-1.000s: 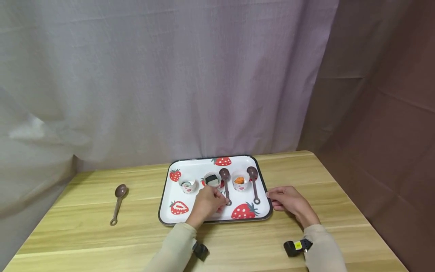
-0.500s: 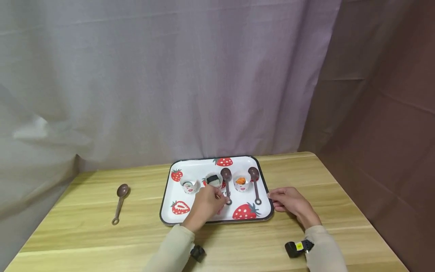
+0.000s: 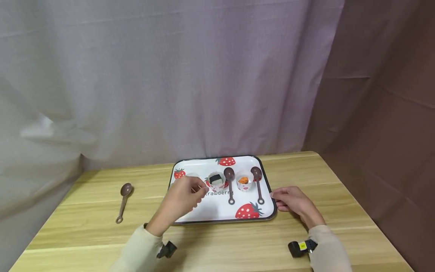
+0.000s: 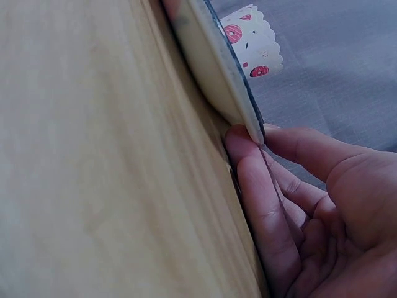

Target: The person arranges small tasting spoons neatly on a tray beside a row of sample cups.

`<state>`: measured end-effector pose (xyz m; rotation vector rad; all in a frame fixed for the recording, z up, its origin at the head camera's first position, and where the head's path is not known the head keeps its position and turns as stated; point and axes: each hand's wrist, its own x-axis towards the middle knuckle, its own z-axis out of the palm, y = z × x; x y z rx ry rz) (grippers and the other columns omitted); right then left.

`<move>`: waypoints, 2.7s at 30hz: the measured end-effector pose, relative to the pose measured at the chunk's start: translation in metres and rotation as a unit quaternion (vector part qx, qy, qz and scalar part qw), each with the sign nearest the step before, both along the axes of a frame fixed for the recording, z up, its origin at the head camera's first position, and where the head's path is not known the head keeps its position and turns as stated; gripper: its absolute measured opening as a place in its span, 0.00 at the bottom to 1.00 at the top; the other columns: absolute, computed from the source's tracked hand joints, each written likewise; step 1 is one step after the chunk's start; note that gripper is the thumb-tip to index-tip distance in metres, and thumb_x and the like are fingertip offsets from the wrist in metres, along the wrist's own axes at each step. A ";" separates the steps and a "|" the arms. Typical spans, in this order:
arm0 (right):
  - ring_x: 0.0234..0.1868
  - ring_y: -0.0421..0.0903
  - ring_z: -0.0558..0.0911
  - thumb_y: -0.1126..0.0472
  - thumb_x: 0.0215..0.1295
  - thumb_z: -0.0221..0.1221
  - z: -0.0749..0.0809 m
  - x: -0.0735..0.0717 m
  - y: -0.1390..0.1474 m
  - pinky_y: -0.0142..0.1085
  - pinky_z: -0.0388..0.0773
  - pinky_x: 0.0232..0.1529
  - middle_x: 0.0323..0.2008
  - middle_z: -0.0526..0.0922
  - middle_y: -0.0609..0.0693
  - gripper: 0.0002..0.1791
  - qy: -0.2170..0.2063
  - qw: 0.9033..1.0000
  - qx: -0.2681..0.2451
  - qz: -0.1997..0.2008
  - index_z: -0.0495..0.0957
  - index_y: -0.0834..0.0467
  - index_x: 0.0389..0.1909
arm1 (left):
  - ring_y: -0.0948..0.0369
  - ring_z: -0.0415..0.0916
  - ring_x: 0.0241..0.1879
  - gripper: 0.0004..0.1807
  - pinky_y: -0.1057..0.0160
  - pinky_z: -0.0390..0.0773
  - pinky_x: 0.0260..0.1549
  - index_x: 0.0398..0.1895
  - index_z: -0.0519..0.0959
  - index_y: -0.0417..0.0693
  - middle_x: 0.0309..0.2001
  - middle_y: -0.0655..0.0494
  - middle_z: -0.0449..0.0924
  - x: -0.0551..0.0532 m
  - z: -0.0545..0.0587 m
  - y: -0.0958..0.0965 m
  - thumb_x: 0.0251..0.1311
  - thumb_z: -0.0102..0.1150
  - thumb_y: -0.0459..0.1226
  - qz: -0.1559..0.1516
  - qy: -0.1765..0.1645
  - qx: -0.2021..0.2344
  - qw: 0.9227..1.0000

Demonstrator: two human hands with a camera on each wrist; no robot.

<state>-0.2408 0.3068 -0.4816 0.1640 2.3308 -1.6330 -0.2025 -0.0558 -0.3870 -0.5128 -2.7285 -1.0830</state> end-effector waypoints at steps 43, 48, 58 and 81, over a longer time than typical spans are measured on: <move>0.33 0.37 0.82 0.60 0.78 0.58 -0.004 -0.003 -0.001 0.31 0.86 0.36 0.35 0.83 0.46 0.27 0.013 1.000 0.011 0.011 0.71 0.79 0.64 | 0.47 0.83 0.54 0.23 0.47 0.84 0.49 0.61 0.81 0.36 0.55 0.41 0.85 0.018 -0.021 -0.203 0.77 0.60 0.46 0.093 -0.140 -0.006 0.986; 0.34 0.38 0.82 0.58 0.78 0.59 -0.003 -0.004 0.001 0.31 0.87 0.37 0.36 0.84 0.45 0.28 0.009 1.000 0.022 0.010 0.72 0.79 0.64 | 0.45 0.83 0.53 0.21 0.47 0.85 0.48 0.58 0.82 0.36 0.53 0.39 0.85 0.010 -0.031 -0.219 0.77 0.60 0.45 0.111 -0.144 -0.009 0.983; 0.33 0.38 0.82 0.59 0.77 0.60 -0.005 -0.005 -0.004 0.31 0.87 0.36 0.34 0.84 0.45 0.27 0.013 1.000 0.009 0.012 0.72 0.79 0.63 | 0.52 0.82 0.46 0.22 0.51 0.82 0.44 0.57 0.80 0.34 0.48 0.42 0.85 0.007 -0.052 -0.257 0.74 0.63 0.45 0.125 -0.214 -0.010 0.969; 0.34 0.38 0.83 0.59 0.77 0.60 -0.001 0.000 -0.001 0.31 0.86 0.36 0.34 0.84 0.46 0.26 0.010 1.000 0.017 -0.005 0.74 0.78 0.62 | 0.59 0.77 0.27 0.13 0.61 0.77 0.26 0.36 0.79 0.41 0.29 0.56 0.83 0.006 -0.070 -0.251 0.68 0.69 0.42 0.151 -0.198 -0.069 0.966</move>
